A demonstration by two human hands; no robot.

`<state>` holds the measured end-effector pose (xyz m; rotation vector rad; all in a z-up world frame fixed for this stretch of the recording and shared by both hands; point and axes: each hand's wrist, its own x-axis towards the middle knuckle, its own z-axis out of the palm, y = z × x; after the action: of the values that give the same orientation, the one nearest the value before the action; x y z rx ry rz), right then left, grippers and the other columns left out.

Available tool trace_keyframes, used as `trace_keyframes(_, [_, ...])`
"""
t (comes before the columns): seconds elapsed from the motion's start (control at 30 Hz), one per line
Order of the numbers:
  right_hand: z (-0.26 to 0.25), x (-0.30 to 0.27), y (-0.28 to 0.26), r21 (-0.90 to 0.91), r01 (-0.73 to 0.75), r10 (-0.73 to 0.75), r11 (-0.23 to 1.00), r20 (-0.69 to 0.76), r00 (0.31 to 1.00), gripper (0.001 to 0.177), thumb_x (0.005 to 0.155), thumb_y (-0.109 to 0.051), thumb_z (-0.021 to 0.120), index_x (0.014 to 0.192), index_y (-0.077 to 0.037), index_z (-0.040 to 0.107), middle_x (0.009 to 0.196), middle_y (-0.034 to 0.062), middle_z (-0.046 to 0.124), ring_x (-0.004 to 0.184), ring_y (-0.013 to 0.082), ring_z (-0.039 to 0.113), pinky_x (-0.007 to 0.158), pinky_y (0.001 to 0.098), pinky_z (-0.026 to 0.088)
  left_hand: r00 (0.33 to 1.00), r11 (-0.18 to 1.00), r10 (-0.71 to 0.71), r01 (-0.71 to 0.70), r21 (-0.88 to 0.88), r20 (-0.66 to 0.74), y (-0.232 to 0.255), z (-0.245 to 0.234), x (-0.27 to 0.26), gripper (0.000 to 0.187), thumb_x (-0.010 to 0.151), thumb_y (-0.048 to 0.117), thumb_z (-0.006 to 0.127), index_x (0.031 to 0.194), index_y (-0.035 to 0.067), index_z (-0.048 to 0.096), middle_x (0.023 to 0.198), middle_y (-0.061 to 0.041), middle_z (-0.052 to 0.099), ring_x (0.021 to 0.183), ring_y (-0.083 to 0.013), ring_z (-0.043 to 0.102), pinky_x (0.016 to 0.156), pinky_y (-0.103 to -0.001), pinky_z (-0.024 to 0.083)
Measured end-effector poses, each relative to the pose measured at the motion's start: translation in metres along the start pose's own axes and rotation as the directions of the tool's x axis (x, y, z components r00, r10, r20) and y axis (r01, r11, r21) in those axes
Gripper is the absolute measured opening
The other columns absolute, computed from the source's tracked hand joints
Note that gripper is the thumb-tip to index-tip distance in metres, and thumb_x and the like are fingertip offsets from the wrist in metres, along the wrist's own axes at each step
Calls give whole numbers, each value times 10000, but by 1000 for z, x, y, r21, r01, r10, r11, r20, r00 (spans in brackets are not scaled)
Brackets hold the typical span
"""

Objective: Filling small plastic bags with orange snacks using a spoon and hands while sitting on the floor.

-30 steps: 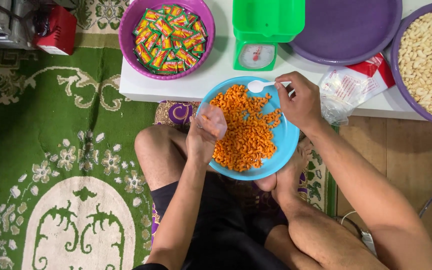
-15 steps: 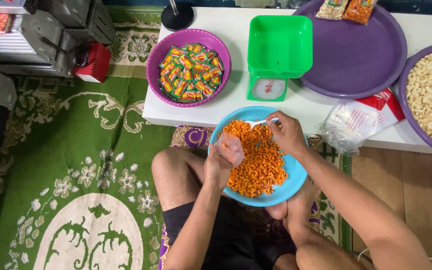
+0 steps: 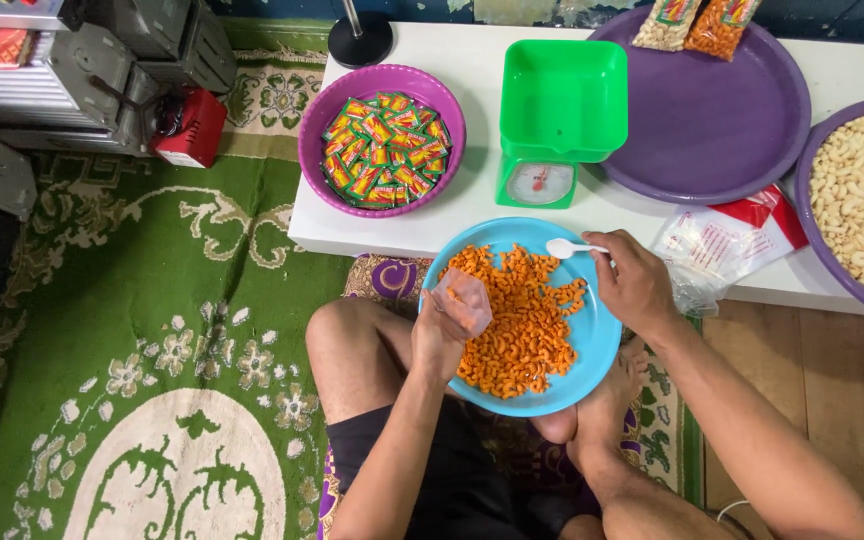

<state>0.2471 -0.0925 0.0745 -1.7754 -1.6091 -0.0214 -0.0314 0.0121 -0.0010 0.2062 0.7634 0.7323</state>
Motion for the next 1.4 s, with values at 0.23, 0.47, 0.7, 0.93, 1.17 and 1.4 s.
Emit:
trace_keyframes(0.23, [26,-17,23,198,-327,338,924,-26,941,211,1064,6,599,1260,-36,667,1058,186,717,770,324,706,602,394,577,999,1000,1,-1,15,36,-1,-11,8,736,1080,575,333,1237,-80,630,1147,-292,709,1147,-360,683,1023,-445,543])
trace_keyframes(0.47, [49,-22,-1,330,-435,403,838,164,900,235,1014,-14,624,1210,-108,711,1064,167,759,756,290,731,574,391,584,998,999,10,-12,34,65,5,4,-5,692,1097,544,332,1143,-74,638,1102,-281,722,1112,-342,700,999,-437,549])
trace_keyframes(0.7, [8,0,-47,237,-51,29,970,95,995,278,1032,-22,581,1261,-120,703,838,121,692,576,268,630,493,394,543,998,998,-23,20,55,61,-8,-13,13,737,1089,568,316,1265,-83,615,1189,-312,685,1192,-369,647,1030,-463,528])
trace_keyframes(0.93, [-6,-11,1,-117,106,-113,987,-52,992,265,1075,-49,569,1303,-93,697,890,98,638,686,302,646,602,387,542,999,998,-30,27,64,39,-19,-4,9,661,1088,558,340,1306,-17,582,1166,-291,683,1227,-364,629,1053,-449,516])
trace_keyframes(1.17, [21,-35,6,145,-164,167,976,-6,986,337,1059,-19,544,1379,-68,636,1009,183,675,749,356,682,575,428,551,997,997,-30,25,71,70,-16,9,0,672,1081,574,360,1202,-38,611,1159,-306,692,1200,-367,650,1051,-449,509])
trace_keyframes(1.4, [27,-21,-37,226,-64,43,972,96,994,275,1024,-40,590,1285,-58,673,905,136,710,610,274,666,485,378,536,996,997,-30,24,67,88,-14,3,1,730,1088,563,329,1281,-94,581,1205,-332,670,1222,-367,641,1067,-462,498])
